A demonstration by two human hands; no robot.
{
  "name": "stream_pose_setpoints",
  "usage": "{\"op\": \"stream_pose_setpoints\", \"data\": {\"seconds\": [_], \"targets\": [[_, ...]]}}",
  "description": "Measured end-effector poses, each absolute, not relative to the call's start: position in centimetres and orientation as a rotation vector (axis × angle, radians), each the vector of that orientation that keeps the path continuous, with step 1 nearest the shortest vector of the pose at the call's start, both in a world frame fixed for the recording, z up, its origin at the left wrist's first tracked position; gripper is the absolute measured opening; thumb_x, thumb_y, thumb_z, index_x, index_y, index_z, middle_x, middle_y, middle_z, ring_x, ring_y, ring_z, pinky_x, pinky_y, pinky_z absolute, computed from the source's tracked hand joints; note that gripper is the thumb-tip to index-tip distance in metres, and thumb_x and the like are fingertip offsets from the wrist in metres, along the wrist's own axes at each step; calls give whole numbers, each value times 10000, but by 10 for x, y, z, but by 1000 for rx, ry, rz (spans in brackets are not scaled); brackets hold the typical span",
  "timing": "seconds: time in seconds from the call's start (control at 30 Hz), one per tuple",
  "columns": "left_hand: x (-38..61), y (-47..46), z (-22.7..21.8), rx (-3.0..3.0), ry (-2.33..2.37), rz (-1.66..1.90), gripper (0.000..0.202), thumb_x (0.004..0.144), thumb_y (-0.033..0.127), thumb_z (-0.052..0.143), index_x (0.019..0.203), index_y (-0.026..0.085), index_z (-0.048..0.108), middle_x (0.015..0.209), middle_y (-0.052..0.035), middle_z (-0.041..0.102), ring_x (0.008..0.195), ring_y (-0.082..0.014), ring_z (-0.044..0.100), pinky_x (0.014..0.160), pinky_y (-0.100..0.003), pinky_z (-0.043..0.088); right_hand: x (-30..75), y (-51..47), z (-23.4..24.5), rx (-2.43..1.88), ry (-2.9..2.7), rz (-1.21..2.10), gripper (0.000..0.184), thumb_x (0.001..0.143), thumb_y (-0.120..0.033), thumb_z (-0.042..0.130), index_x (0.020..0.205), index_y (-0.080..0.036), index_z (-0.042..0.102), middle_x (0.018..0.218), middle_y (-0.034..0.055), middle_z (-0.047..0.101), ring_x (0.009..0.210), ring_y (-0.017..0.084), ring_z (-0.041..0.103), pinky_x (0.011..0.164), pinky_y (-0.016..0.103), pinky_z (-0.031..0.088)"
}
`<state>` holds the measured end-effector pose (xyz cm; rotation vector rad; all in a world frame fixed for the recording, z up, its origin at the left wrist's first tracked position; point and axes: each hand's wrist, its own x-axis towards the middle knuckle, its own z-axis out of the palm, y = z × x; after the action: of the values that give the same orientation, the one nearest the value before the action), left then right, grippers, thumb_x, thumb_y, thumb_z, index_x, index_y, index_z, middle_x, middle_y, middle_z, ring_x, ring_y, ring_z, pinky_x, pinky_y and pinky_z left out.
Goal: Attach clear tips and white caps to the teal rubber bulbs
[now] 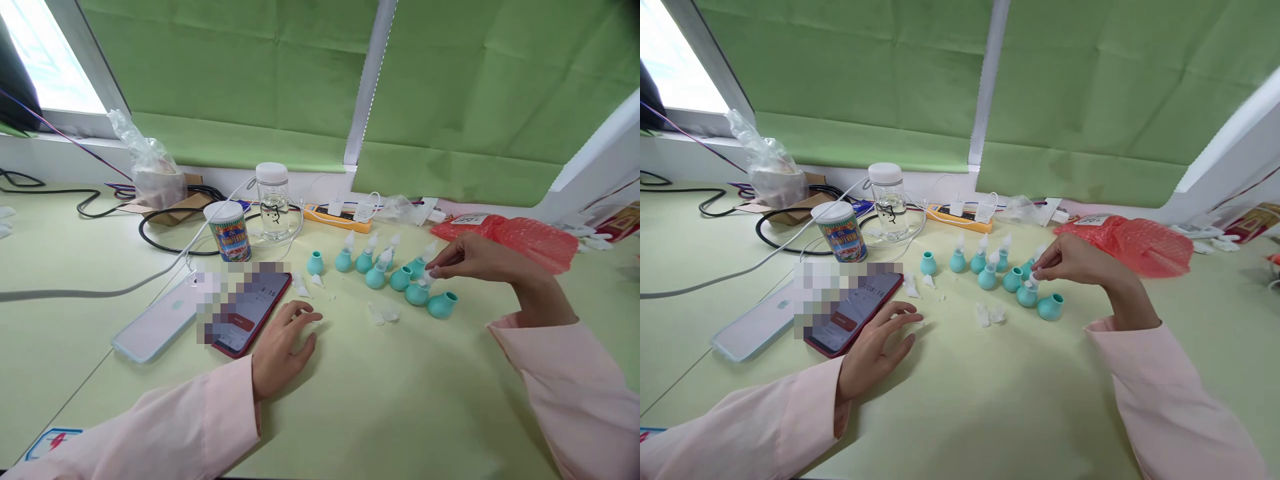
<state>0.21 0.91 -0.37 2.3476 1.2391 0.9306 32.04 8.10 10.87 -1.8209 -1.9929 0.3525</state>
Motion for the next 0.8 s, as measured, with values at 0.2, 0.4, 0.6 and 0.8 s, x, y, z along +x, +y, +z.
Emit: {"op": "stream_pose_setpoints", "data": {"seconds": [0.2, 0.4, 0.6, 0.8], "targets": [[2, 9, -5, 2361, 1246, 944, 272, 743, 140, 454, 995, 195, 539, 1041, -76, 483, 944, -188, 503, 819, -335, 437, 328, 90, 119, -1951, -2259, 802, 251, 643, -310, 612, 808, -137, 687, 876, 67, 668, 823, 199, 595, 639, 227, 482], [3, 10, -5, 2373, 1251, 947, 269, 744, 136, 450, 990, 204, 536, 1038, -71, 478, 935, -190, 491, 819, -358, 437, 330, 91, 116, -1958, -2177, 916, 228, 648, -274, 603, 805, -119, 659, 838, 92, 660, 745, 190, 613, 638, 267, 527], [1, 13, -9, 2462, 1262, 956, 338, 739, 90, 440, 1048, 189, 533, 1170, -96, 433, 1078, -250, 370, 863, -426, 404, 324, 89, 116, -1965, -2189, 909, 170, 660, -255, 573, 740, -126, 647, 747, 100, 657, 676, 169, 612, 579, 253, 516], [0, 18, -17, 2470, 1239, 835, 379, 733, 21, 401, 1044, 178, 550, 1120, -102, 500, 1046, -234, 431, 853, -411, 429, 326, 87, 111, -1936, -2263, 582, 231, 658, -232, 558, 865, -155, 627, 836, 101, 658, 751, 184, 621, 552, 243, 488]]}}
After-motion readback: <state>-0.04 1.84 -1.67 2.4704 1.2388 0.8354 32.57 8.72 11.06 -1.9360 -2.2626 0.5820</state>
